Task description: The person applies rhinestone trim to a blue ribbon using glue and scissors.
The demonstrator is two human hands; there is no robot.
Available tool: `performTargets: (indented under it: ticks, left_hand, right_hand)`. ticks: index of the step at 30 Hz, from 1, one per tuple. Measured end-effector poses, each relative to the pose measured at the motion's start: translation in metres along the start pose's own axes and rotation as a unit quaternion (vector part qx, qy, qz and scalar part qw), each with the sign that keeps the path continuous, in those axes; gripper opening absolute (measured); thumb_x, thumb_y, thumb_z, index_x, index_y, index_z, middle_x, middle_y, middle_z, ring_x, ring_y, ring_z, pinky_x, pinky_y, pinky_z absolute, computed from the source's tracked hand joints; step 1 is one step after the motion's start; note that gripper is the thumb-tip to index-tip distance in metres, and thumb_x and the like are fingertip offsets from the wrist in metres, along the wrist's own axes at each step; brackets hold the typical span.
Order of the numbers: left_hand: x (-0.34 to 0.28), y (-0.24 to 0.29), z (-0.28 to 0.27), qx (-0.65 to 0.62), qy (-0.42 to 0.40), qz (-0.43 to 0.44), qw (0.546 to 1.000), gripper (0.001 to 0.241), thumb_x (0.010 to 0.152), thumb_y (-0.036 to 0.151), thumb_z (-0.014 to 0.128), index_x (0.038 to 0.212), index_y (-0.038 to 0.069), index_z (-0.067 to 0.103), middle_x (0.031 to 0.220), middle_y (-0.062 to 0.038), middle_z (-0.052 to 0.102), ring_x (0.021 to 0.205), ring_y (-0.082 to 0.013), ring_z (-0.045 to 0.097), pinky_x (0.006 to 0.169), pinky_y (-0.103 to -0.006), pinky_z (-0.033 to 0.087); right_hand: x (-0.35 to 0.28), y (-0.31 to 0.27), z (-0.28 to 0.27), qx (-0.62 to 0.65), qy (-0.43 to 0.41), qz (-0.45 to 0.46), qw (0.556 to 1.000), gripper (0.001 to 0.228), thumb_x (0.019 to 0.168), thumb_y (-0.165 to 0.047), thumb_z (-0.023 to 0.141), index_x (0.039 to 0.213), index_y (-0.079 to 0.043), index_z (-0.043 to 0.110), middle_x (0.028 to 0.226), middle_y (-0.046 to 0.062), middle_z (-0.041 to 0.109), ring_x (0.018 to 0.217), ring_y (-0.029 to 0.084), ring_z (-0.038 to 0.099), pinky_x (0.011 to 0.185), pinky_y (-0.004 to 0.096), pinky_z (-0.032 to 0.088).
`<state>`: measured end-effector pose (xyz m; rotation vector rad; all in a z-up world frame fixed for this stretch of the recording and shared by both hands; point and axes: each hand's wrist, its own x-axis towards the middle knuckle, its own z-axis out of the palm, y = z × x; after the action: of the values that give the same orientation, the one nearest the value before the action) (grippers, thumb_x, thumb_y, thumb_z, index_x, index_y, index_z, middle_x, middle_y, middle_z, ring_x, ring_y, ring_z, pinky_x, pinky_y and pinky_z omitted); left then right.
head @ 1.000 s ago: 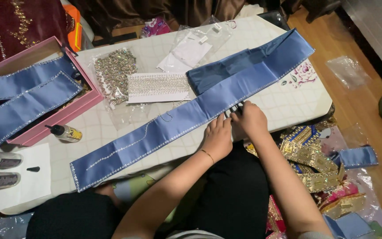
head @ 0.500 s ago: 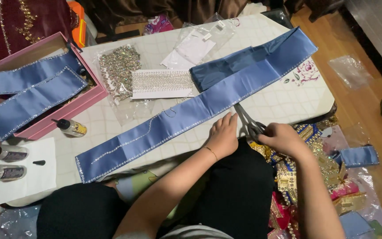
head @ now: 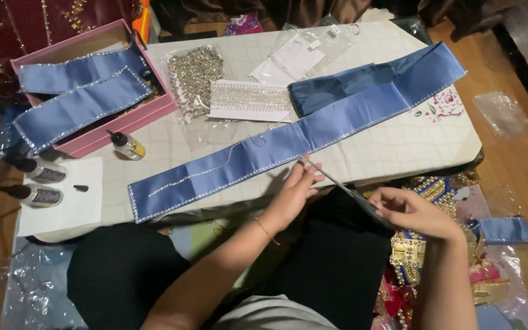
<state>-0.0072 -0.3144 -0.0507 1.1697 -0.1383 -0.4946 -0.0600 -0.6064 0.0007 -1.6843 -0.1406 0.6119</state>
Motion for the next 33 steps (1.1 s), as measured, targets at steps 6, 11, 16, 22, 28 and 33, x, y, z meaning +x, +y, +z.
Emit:
performTargets:
  ticks: [6,11,16,22,28,33]
  left_hand:
    - [-0.072,0.091,-0.138,0.499,0.096,0.079,0.857,0.037,0.097,0.011,0.057,0.133,0.006,0.064,0.121,-0.017,0.067,0.107,-0.0341,0.071,0.091,-0.0434,0.058]
    - [-0.123,0.091,-0.260,0.619,0.281,0.017,0.733,0.021,0.095,0.019,0.066,0.116,0.018,0.072,0.102,-0.006,0.066,0.098,-0.0282,0.072,0.087,-0.0380,0.058]
    - [-0.152,0.072,-0.289,0.567,0.307,0.009,0.764,0.019,0.091,0.017,0.073,0.109,0.021,0.076,0.096,-0.007,0.069,0.095,-0.0281,0.073,0.086,-0.0359,0.059]
    - [-0.160,0.075,-0.271,0.600,0.292,0.013,0.744,0.025,0.085,0.019,0.079,0.108,0.012,0.072,0.099,-0.010,0.065,0.097,-0.0322,0.072,0.085,-0.0403,0.058]
    - [-0.156,0.097,-0.249,0.606,0.295,-0.069,0.736,0.009,0.093,0.017,0.068,0.096,0.009,0.069,0.098,-0.013,0.062,0.101,-0.0365,0.068,0.091,-0.0440,0.055]
    - [-0.147,0.086,-0.257,0.614,0.283,-0.110,0.728,0.005,0.095,0.015,0.059,0.091,0.013,0.058,0.105,-0.011,0.056,0.105,-0.0346,0.063,0.095,-0.0411,0.053]
  right_hand:
    - [0.093,-0.007,0.084,0.141,-0.147,-0.125,0.971,0.031,0.084,-0.008,0.076,0.107,0.007,0.060,0.073,0.014,0.061,0.045,0.018,0.060,0.042,0.028,0.052]
    - [0.145,-0.045,0.192,0.245,-0.188,-0.070,0.949,0.028,0.088,-0.006,0.074,0.107,0.006,0.056,0.068,0.024,0.061,0.032,0.012,0.049,0.027,0.021,0.036]
    - [0.172,-0.052,0.263,0.230,-0.206,0.010,0.951,0.018,0.088,-0.005,0.078,0.093,0.003,0.062,0.071,0.018,0.070,0.046,0.007,0.059,0.036,0.015,0.041]
    - [0.192,-0.025,0.291,0.198,-0.251,-0.013,0.948,0.029,0.084,0.001,0.080,0.109,0.002,0.065,0.095,0.014,0.076,0.088,0.020,0.075,0.076,0.028,0.061]
    - [0.196,0.004,0.310,0.207,-0.217,0.025,0.954,0.036,0.075,0.005,0.086,0.102,0.002,0.062,0.080,0.007,0.070,0.074,0.016,0.073,0.066,0.024,0.060]
    - [0.184,0.006,0.322,0.233,-0.166,0.047,0.957,0.028,0.080,-0.006,0.087,0.094,0.004,0.065,0.068,0.012,0.067,0.060,0.018,0.071,0.057,0.024,0.056]
